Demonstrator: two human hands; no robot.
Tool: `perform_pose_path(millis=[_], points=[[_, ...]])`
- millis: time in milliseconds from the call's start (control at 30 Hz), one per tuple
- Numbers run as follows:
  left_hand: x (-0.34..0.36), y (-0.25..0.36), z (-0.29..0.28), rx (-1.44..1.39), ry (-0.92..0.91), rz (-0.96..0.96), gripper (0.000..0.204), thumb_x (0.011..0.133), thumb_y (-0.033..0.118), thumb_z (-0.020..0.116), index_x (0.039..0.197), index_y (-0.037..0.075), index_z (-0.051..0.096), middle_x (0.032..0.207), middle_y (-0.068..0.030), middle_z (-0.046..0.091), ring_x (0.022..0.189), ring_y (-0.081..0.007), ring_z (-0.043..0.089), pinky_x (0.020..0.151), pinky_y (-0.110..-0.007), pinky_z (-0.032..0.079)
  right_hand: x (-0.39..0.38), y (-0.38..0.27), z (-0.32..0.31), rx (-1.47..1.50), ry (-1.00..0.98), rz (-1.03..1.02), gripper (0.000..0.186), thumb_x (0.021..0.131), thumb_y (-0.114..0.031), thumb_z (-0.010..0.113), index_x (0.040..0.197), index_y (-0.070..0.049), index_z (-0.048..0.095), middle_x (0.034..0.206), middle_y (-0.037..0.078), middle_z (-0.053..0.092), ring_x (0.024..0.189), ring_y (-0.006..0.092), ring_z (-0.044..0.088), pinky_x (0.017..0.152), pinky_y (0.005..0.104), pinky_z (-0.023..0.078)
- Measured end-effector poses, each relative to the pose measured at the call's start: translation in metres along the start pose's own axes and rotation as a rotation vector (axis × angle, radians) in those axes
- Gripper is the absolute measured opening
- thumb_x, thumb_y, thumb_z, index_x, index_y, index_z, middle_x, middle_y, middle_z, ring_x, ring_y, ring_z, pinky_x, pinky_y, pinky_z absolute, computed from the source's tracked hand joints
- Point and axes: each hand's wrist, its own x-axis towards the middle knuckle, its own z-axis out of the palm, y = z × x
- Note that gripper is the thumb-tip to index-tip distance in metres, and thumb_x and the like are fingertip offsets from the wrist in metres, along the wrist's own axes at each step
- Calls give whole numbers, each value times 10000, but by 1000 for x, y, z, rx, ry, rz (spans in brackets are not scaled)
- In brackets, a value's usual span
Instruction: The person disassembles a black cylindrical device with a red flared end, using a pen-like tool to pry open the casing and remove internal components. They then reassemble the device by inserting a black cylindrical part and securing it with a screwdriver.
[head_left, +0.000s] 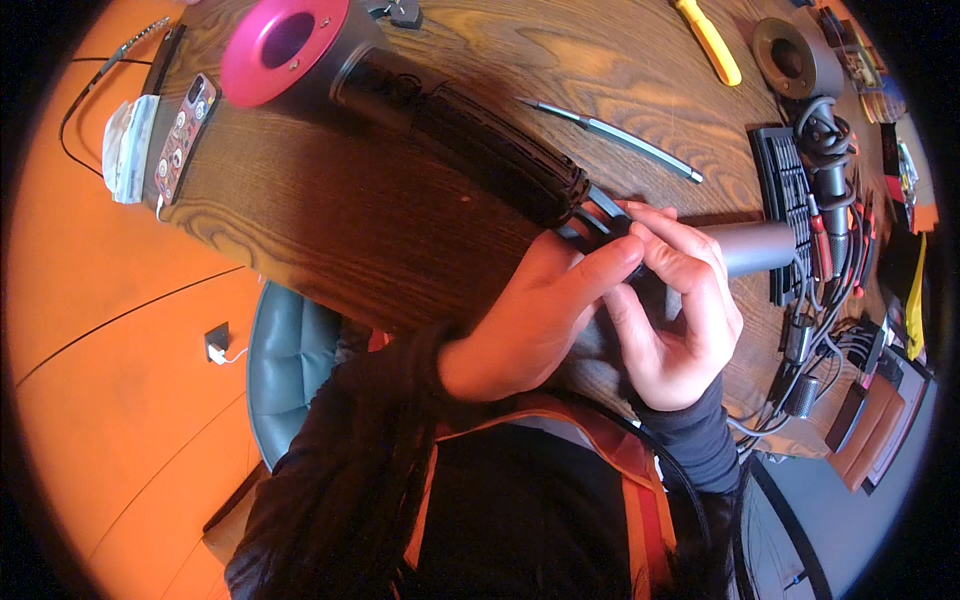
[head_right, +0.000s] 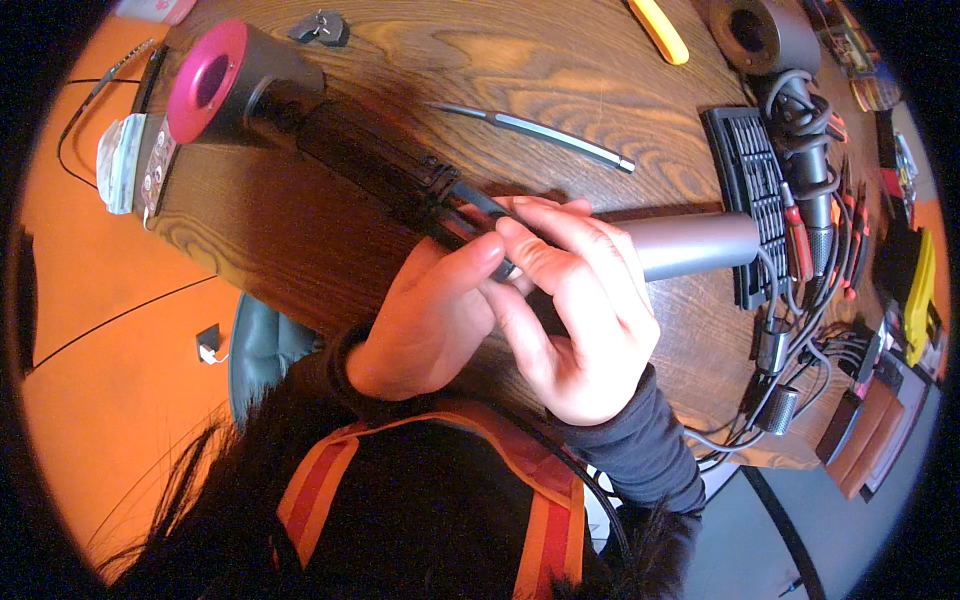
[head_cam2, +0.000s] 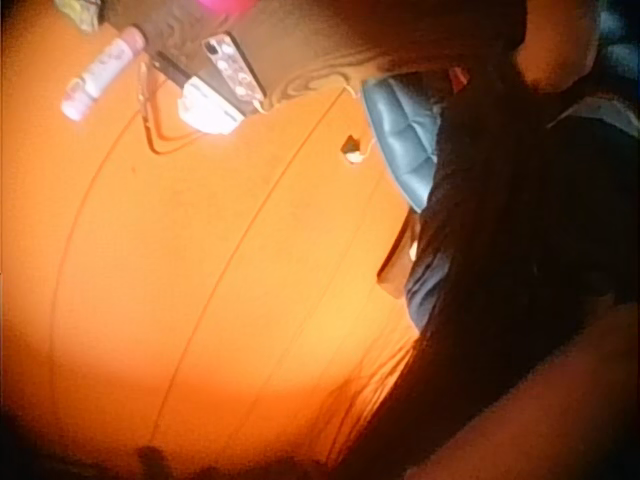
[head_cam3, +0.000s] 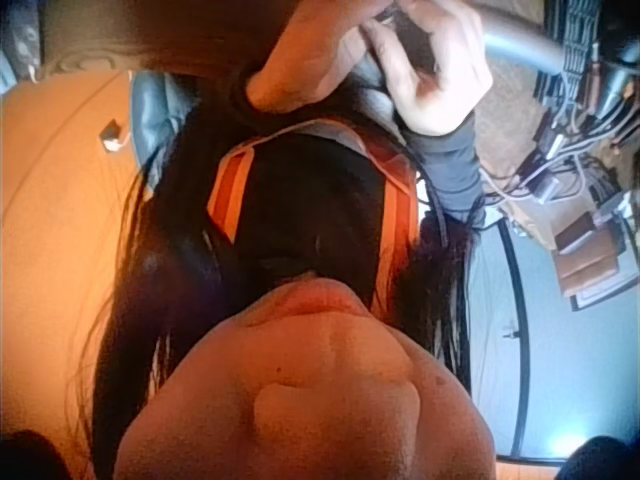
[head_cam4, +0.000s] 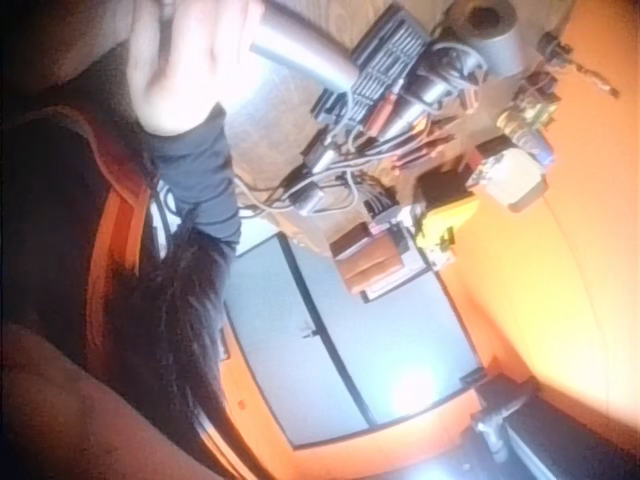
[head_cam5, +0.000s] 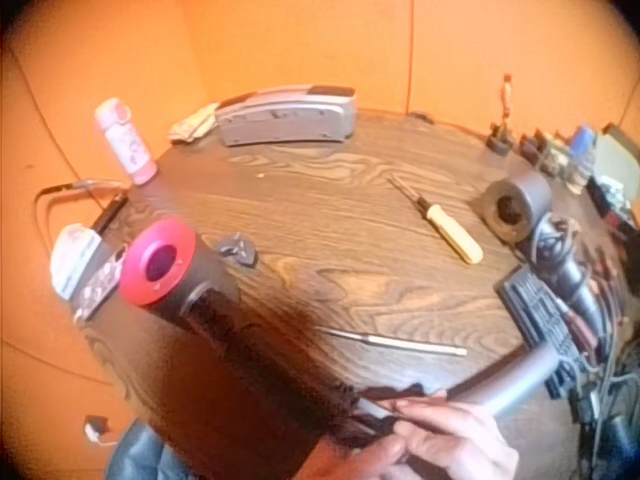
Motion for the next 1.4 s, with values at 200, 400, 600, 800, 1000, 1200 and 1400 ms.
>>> perform_pose_path(millis=[200,400,600,800,1000,1200,1400], points=[[2,-3,-5,-11,-68,-19,402,890,207,468,1214,-24,414,1227,-145,461,1167,-216,411,1007,-355,287,0,0,1,-37,-26,3,355,641,-29,711,973,7,590,973,149,603,864,286,584,785,350,457],[2,-6,-5,103,75,40,502,906,307,426,1284,-10,335,1302,-172,404,1232,-254,362,1047,-380,244,-3,-2,3,-74,-18,10,393,656,-28,705,1020,6,561,978,162,588,851,297,573,769,351,456],[2,9,-10,-199,188,264,490,946,376,302,1270,11,349,1310,-188,399,1203,-310,401,1023,-436,291,-1,-3,1,-62,-19,11,368,653,-32,713,989,5,570,962,166,594,838,295,577,757,350,461],[0,9,-10,-318,206,247,342,930,239,434,1194,28,380,1158,-166,520,1079,-276,515,897,-385,430,-3,-1,-1,-36,50,-18,355,626,-28,719,947,7,573,925,171,604,809,294,585,741,352,466],[1,7,-15,-259,145,246,456,952,370,292,1245,31,375,1242,-172,476,1158,-305,448,986,-442,347,-7,0,-6,-23,141,14,352,615,-35,707,931,11,559,892,174,600,780,276,569,736,349,451],[0,10,-10,-308,210,235,322,928,241,442,1182,46,396,1141,-158,534,1044,-262,538,866,-356,444,-4,0,-6,-33,93,-24,354,604,-41,716,923,7,570,900,161,607,782,279,568,735,353,455],[1,10,-8,-323,229,237,304,934,212,427,1180,38,388,1128,-176,537,1053,-278,534,889,-374,440,0,-3,-3,-91,26,-79,348,592,-43,737,908,12,603,918,162,619,822,289,579,757,358,470]])
